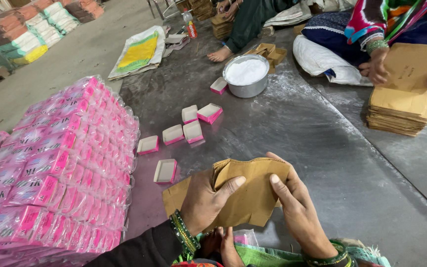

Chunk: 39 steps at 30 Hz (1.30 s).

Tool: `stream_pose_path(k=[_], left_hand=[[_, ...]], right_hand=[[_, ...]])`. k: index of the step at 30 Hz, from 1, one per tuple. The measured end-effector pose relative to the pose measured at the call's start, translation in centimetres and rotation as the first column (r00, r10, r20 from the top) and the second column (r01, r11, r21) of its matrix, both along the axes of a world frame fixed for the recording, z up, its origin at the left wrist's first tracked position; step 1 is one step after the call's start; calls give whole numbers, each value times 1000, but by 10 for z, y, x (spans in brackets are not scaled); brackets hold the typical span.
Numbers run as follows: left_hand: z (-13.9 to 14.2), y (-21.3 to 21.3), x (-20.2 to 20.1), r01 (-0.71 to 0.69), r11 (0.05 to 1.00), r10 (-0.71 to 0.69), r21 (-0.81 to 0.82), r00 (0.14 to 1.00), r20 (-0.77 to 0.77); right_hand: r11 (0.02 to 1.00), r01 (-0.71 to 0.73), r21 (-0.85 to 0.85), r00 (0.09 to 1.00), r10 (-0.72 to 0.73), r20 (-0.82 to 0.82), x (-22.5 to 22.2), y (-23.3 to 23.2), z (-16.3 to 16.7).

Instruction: The person sits on the floor and repeatedly folds flat cardboard sheets into small rectangular boxes. They pick up a sheet, fold the sides and ends, and place the finished box on a growing pile. Other workers are visible in the background performing similar tasks.

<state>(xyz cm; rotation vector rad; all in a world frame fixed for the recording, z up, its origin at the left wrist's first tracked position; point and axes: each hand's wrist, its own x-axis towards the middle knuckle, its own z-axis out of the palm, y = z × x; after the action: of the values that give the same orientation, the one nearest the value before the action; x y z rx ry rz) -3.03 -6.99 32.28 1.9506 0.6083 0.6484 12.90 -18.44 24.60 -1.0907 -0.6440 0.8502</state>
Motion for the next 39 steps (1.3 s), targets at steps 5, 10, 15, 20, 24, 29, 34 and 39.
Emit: stream_pose_path(k=[5, 10, 15, 20, 24, 29, 34, 39], left_hand=[[6, 5, -1, 21, 995, -13, -98, 997, 81], [12, 3, -3, 34, 996, -28, -82, 997, 66], [15, 1, -2, 51, 996, -44, -71, 994, 101], [12, 6, 1, 93, 941, -53, -326, 990, 131], [11, 9, 3, 155, 835, -72, -527, 982, 175], [11, 4, 1, 141, 921, -112, -364, 989, 102], [10, 8, -1, 146, 966, -143, -213, 989, 28], [9, 19, -2, 139, 908, -60, -396, 977, 205]], right_hand=[[996, -40, 84, 996, 46, -71, 19, 0, -7], [984, -116, 133, 976, 138, -166, 35, -3, -17], [964, -105, 244, 959, 163, -231, 35, -3, -28], [908, -62, 414, 975, 145, -170, 32, -4, -41], [900, -71, 430, 992, 108, -62, 32, -1, -41], [956, -174, 236, 965, 213, -151, 31, -3, -24], [988, -100, 117, 974, 121, -190, 28, -5, -11], [995, -44, 89, 976, 62, -207, 37, -7, -8]])
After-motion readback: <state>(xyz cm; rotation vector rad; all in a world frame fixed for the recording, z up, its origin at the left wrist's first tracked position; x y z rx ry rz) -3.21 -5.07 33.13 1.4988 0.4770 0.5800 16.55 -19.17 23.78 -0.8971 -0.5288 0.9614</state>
